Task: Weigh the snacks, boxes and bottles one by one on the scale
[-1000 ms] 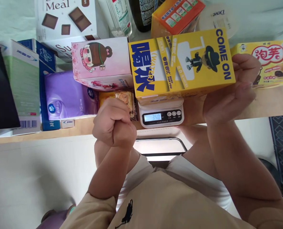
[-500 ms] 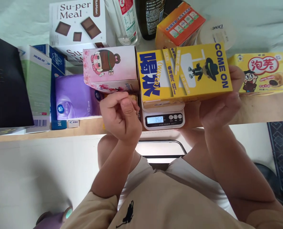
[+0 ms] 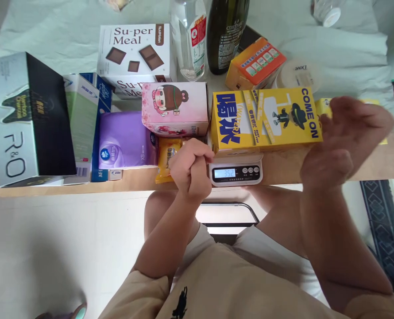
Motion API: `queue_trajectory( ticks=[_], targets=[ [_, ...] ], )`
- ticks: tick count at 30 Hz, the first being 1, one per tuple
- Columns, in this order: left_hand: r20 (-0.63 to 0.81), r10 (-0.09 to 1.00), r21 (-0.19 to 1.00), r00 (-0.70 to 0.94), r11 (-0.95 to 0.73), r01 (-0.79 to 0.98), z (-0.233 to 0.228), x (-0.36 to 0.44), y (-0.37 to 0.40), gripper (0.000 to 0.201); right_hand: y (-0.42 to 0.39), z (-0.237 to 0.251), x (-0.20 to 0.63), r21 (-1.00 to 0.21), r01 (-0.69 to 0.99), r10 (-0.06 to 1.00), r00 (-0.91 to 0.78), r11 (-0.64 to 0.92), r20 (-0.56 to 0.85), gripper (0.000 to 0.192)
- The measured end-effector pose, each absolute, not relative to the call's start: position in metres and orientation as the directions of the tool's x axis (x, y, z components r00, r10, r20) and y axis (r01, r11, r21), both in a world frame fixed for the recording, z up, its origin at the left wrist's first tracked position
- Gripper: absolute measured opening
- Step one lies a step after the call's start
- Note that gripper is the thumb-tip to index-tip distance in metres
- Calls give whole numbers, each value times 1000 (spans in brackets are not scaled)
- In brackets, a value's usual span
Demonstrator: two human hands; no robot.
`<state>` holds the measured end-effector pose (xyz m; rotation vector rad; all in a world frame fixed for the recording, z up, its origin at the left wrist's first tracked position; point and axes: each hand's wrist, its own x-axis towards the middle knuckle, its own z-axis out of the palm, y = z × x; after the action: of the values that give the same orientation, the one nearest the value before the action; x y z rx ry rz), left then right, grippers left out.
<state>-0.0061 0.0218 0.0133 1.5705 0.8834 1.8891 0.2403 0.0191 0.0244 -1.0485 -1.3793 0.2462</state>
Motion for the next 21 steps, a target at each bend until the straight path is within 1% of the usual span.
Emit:
queue_trajectory(
  ticks=[1,3,4,6,8,9,11,15,17,19,20,21],
  targets=[
    [628,756,769,-186,-639,2,14,-7,21,29,18,38,239,-679,489,700,177,548,692,54],
    [615,768,779,-179,-627,-13,16,-8,19,36,18,66,236,-575,620,760,-54,534,648,58],
    [615,769,778,-175,-628,-19,17,-9,18,39,20,77,234,-513,680,799,-185,524,572,63],
    [627,761,769,-168,-639,-29,20,-10,16,40,27,95,230,-369,772,846,-399,518,353,75],
    [635,754,760,-169,-649,-38,23,-12,15,38,38,105,228,-223,818,848,-503,530,169,84],
    [633,754,760,-173,-648,-44,24,-14,15,38,44,108,228,-168,823,840,-532,543,108,85],
    [623,760,764,-185,-642,-63,27,-18,15,38,56,112,230,-105,822,828,-561,559,21,88],
    [603,768,765,-216,-633,-117,33,-26,16,39,68,117,230,-51,842,839,-539,536,-78,100],
    [593,770,763,-235,-631,-144,36,-30,16,38,66,121,225,-19,856,854,-516,516,-71,93],
    [582,772,759,-256,-628,-168,38,-33,16,37,62,131,220,17,869,869,-494,494,-23,84],
    [576,773,758,-265,-627,-179,39,-35,16,36,61,140,220,50,880,881,-474,473,9,86],
    [571,774,757,-272,-625,-190,40,-37,16,36,63,151,222,84,891,892,-450,445,41,93]
  ],
)
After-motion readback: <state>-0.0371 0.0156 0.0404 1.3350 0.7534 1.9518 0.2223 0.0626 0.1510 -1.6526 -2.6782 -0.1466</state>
